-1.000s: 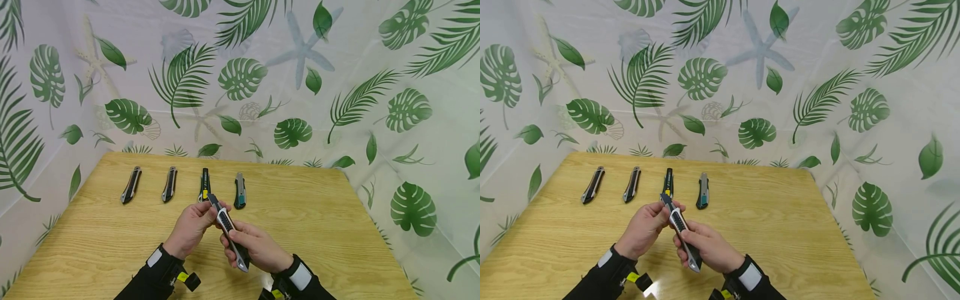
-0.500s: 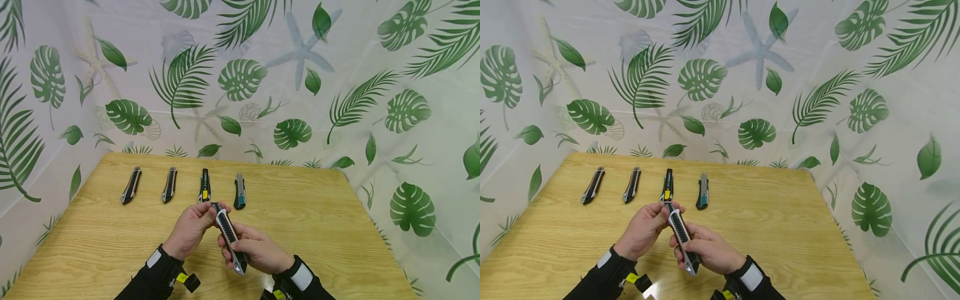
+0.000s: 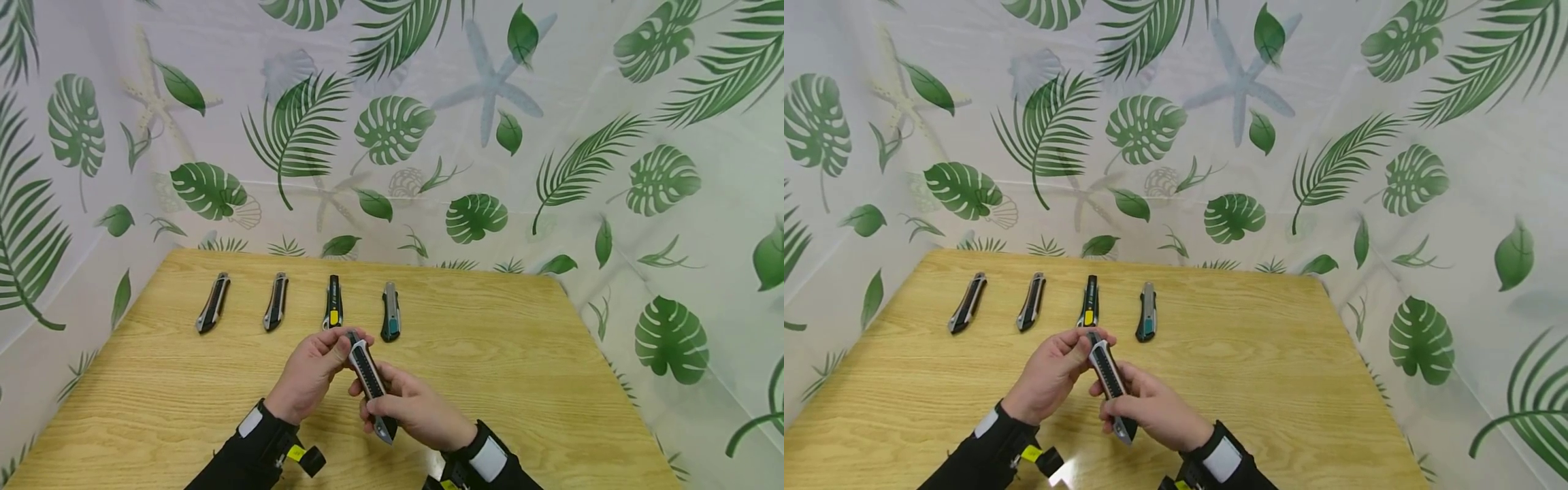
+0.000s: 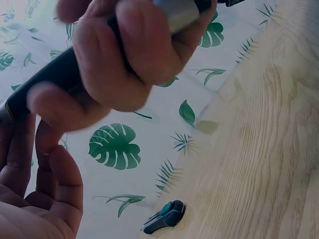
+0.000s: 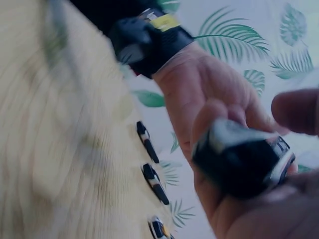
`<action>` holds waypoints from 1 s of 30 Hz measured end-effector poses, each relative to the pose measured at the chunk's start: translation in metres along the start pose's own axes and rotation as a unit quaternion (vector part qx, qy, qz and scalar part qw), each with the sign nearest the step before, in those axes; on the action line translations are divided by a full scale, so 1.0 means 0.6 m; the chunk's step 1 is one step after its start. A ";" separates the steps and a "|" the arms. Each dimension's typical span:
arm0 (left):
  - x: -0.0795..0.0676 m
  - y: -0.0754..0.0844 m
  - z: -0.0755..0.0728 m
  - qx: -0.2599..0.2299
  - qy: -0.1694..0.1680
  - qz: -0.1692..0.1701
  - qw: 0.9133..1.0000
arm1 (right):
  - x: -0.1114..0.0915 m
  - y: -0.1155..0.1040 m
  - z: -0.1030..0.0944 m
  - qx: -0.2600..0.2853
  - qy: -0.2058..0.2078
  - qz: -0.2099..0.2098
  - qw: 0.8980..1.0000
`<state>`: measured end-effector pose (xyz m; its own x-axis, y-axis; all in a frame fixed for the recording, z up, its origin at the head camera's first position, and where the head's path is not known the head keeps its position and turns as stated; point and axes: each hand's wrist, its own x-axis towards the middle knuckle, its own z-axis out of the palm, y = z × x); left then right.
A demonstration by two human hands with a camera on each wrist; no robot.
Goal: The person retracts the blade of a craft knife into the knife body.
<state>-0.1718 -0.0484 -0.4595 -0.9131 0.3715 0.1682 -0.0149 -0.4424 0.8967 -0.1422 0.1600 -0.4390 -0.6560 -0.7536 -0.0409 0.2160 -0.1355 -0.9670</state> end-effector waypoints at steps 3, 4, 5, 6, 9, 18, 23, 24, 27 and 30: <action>-0.001 -0.001 0.000 0.012 0.007 -0.005 1.000 | 0.003 0.004 0.002 -0.074 0.063 0.009 0.995; -0.001 -0.002 0.000 0.018 0.007 -0.005 1.000 | 0.004 0.007 0.002 -0.105 0.084 0.007 0.991; -0.002 -0.002 0.000 0.029 0.008 -0.002 1.000 | 0.005 0.009 0.002 -0.136 0.103 0.002 0.985; -0.002 -0.003 0.000 0.038 0.009 0.001 0.999 | 0.006 0.012 0.001 -0.168 0.121 -0.005 0.978; -0.002 -0.005 -0.001 0.059 0.011 0.010 0.998 | 0.007 0.019 0.000 -0.275 0.177 -0.032 0.944; -0.008 -0.012 0.000 0.073 0.028 -0.015 0.997 | -0.002 0.025 -0.003 -0.402 0.257 -0.074 0.876; -0.017 -0.021 0.007 0.107 0.109 -0.049 0.987 | -0.009 0.024 -0.024 -0.439 0.300 -0.071 0.844; -0.020 -0.024 0.010 0.115 0.124 -0.056 0.984 | -0.011 0.023 -0.032 -0.444 0.310 -0.071 0.838; -0.033 -0.035 0.029 0.146 0.132 -0.073 0.978 | -0.018 0.018 -0.058 -0.464 0.336 -0.075 0.816; -0.049 -0.048 0.054 0.223 0.081 -0.068 0.969 | -0.026 0.007 -0.089 -0.485 0.356 -0.078 0.795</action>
<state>-0.1315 -0.0199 -0.4768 -0.9678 0.2517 0.0021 0.0050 0.0112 0.9999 -0.1698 0.2056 -0.4558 -0.9373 -0.1756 0.3010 -0.3421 0.6285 -0.6985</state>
